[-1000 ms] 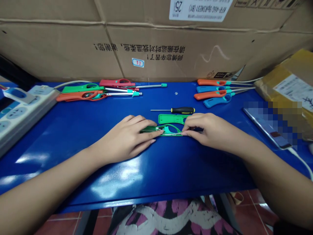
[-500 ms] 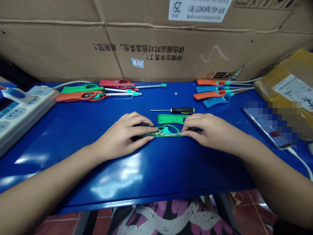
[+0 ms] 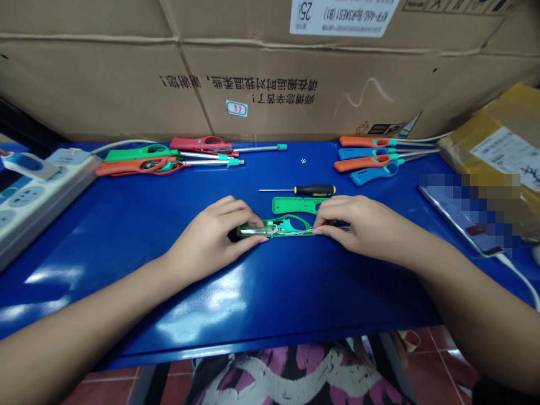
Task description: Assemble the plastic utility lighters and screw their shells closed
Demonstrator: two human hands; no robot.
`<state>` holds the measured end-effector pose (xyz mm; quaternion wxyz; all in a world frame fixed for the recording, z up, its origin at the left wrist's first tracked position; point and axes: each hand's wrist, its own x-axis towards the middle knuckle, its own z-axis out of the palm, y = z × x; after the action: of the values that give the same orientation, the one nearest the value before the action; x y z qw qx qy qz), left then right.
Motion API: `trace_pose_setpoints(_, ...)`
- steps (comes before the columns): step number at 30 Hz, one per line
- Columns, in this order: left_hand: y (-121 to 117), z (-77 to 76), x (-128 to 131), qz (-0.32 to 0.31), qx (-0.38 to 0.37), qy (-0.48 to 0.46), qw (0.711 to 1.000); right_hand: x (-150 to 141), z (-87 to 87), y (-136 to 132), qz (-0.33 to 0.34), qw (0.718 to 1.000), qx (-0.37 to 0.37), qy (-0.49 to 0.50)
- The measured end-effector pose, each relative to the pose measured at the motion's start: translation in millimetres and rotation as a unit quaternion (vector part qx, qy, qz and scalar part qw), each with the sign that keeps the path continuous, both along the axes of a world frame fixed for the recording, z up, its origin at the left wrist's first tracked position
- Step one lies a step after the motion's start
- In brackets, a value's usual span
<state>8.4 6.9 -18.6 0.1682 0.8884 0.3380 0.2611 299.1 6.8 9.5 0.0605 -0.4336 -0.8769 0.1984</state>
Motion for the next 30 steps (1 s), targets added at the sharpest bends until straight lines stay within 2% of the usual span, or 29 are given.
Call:
trace_pose_setpoints(4, -0.9, 1.1, 0.9, 0.028, -0.036, -0.047, 0.998, -0.5, -0.2, 0.7, 0.002, 1.0, -0.001, -0.003)
trace_pose_setpoints(10, -0.7, 0.9, 0.1, 0.028, -0.012, -0.031, 0.999, -0.3, -0.8, 1.3, 0.003, 1.0, 0.002, -0.001)
trace_pose_setpoints(17, -0.7, -4.3, 1.6, 0.042, -0.017, -0.024, 0.999, -0.3, -0.7, 0.9, 0.013, 1.0, 0.002, 0.006)
trace_pose_setpoints(25, 1.2, -4.6, 1.6, 0.032, -0.054, -0.038, 0.997, 0.0, -0.7, 1.1, 0.011, 1.0, 0.003, 0.002)
trace_pose_setpoints(30, 4.3, -7.6, 0.9, 0.048, -0.086, -0.07, 0.993, 0.5, -0.3, 0.5, 0.014, 1.0, 0.002, 0.003)
